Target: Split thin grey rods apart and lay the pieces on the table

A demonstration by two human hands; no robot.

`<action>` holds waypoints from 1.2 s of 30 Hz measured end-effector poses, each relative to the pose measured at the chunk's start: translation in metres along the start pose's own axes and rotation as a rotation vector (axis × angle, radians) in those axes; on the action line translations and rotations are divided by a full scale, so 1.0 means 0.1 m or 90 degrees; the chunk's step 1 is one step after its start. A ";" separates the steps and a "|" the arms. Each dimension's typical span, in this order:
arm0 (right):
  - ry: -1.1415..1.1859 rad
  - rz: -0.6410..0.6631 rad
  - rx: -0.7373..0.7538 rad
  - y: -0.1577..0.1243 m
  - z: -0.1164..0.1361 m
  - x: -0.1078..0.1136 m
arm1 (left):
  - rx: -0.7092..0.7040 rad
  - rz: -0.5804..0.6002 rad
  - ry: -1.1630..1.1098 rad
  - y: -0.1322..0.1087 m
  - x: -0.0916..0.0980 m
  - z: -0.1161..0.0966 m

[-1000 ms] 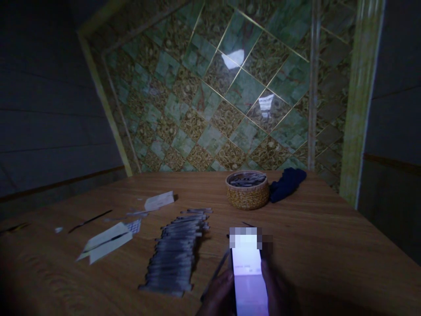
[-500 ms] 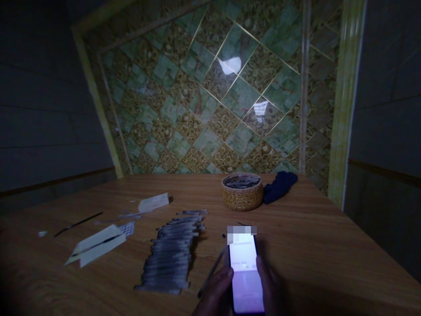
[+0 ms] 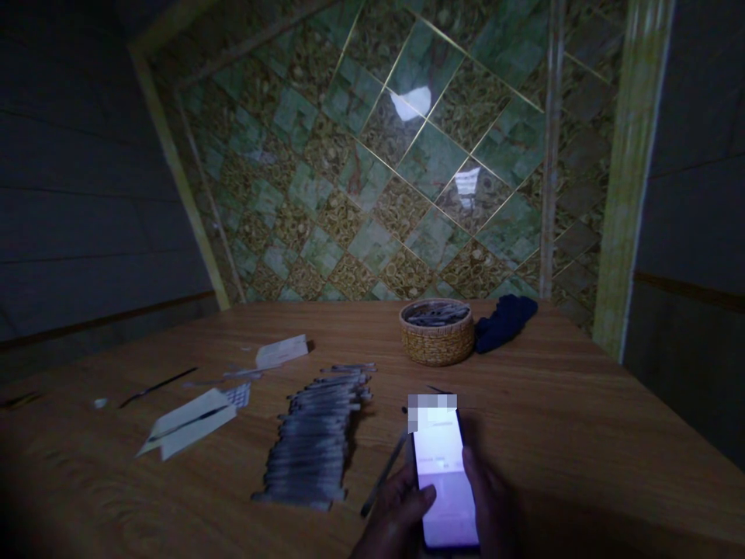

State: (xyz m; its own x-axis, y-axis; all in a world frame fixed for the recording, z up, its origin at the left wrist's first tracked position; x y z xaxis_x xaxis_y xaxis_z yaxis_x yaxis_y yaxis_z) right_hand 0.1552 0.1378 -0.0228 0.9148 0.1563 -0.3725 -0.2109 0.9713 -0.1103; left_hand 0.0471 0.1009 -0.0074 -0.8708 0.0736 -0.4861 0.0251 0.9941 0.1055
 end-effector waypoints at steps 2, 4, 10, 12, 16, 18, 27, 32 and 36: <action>0.020 0.009 -0.029 0.01 -0.04 0.00 | 0.015 -0.019 0.026 -0.02 0.03 0.01; 0.027 0.023 -0.035 0.02 -0.06 -0.02 | 0.033 -0.038 0.048 -0.05 0.05 0.03; 0.011 0.030 -0.052 0.01 -0.11 -0.03 | 0.053 -0.080 0.071 -0.06 0.12 0.11; 0.015 0.028 -0.054 -0.02 -0.06 -0.05 | 0.050 -0.088 0.074 -0.05 0.14 0.12; 0.013 -0.001 -0.032 -0.05 0.05 -0.04 | 0.050 -0.091 0.095 -0.05 0.14 0.11; 0.012 0.009 -0.035 -0.04 0.04 -0.05 | 0.049 -0.094 0.108 -0.06 0.12 0.09; -0.053 0.021 0.018 -0.05 0.14 -0.04 | 0.073 -0.116 0.145 -0.12 0.02 0.05; -0.023 0.041 -0.001 -0.12 0.18 -0.12 | 0.089 -0.116 0.160 -0.11 0.00 0.04; -0.021 0.045 0.010 -0.12 0.20 -0.12 | 0.087 -0.121 0.166 -0.10 0.01 0.05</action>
State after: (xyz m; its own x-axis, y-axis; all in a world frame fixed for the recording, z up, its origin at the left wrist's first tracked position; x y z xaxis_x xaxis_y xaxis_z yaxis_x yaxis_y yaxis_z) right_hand 0.1537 0.1275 0.0013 0.9087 0.2296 -0.3485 -0.2695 0.9605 -0.0698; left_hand 0.0480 0.0915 -0.0135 -0.9620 -0.1192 -0.2458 -0.0994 0.9908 -0.0916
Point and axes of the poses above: each hand's wrist, its own y-axis towards the middle knuckle, its own x-axis out of the back of the hand, z = x × y, the point moved 9 cm from there along y, towards the middle knuckle, and after that the axes turned 4 degrees about z, right-handed, at the moved point
